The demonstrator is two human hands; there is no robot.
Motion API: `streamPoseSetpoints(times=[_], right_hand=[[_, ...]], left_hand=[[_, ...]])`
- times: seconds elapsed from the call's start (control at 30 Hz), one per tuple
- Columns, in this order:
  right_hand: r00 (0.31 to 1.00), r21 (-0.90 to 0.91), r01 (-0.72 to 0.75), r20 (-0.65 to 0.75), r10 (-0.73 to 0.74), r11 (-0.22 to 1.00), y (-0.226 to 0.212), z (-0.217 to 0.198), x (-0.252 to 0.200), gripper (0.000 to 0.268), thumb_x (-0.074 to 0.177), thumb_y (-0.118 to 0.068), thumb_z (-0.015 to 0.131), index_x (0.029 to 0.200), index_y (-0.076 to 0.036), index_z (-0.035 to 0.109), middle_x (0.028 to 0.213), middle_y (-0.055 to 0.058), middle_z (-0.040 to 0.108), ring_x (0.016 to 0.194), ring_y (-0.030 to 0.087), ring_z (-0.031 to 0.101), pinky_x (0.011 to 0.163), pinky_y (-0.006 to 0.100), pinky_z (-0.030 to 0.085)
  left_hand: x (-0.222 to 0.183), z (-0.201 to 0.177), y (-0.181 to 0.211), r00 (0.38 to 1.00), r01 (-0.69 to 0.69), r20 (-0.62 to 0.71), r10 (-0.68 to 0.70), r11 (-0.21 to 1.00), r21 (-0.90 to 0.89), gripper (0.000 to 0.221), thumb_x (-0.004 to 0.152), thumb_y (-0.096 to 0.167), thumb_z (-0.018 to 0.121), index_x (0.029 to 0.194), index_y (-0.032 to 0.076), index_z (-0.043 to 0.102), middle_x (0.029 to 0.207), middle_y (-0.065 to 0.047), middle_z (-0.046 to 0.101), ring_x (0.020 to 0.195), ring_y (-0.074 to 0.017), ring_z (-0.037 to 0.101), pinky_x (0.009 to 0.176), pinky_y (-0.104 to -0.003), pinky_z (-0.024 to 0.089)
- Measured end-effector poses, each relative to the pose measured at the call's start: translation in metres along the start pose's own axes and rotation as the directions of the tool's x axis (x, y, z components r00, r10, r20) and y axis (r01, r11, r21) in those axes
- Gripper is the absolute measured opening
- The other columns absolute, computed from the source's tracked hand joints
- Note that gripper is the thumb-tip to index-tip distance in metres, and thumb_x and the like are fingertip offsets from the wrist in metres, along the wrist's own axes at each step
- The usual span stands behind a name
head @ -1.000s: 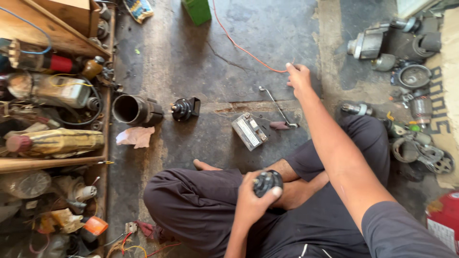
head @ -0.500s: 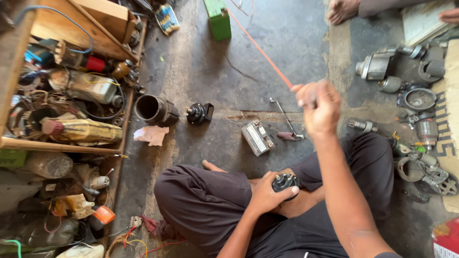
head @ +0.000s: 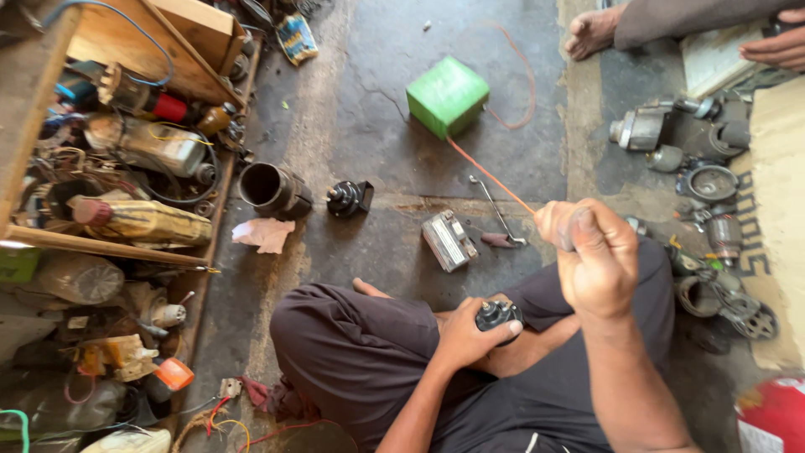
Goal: The person sits on the floor and uses a screwdriver to tighten screws on a small black electrical component. They then connect wires from a battery to the component to test it.
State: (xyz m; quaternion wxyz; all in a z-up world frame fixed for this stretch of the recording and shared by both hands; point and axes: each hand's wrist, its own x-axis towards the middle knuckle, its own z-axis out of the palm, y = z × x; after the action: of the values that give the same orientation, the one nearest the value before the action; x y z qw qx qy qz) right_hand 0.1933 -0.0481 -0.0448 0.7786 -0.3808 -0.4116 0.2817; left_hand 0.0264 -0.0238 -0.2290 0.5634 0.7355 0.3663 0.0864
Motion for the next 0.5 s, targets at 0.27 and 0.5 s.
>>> streamPoseSetpoints(times=[0.27,0.5], right_hand=[[0.998,-0.072,0.003,0.058,0.002,0.997,-0.102,-0.002,0.019,0.041,0.112,-0.027,0.059,0.079,-0.005,0.047,0.061,0.002,0.042,0.053,0.014,0.037,0.056,0.03,0.03],[0.966,-0.436,0.016,0.24,0.099,0.9,-0.118,0.025,0.109,0.035,0.116,-0.023,0.053,0.089,-0.004,0.044,0.071,0.007,0.041,0.063,0.018,0.035,0.061,0.033,0.03]], left_hand=[[-0.003,-0.002,0.005,0.999,-0.01,-0.032,0.01,1.0,-0.02,0.07,0.07,0.064,0.077,0.109,0.006,0.073,0.106,-0.013,0.068,0.101,-0.0294,0.068,0.088,-0.039,0.051],[-0.005,0.001,0.007,1.0,0.018,-0.017,-0.018,1.0,-0.008,0.07,0.07,0.066,0.076,0.104,0.004,0.072,0.103,-0.012,0.068,0.097,-0.0272,0.07,0.086,-0.038,0.052]])
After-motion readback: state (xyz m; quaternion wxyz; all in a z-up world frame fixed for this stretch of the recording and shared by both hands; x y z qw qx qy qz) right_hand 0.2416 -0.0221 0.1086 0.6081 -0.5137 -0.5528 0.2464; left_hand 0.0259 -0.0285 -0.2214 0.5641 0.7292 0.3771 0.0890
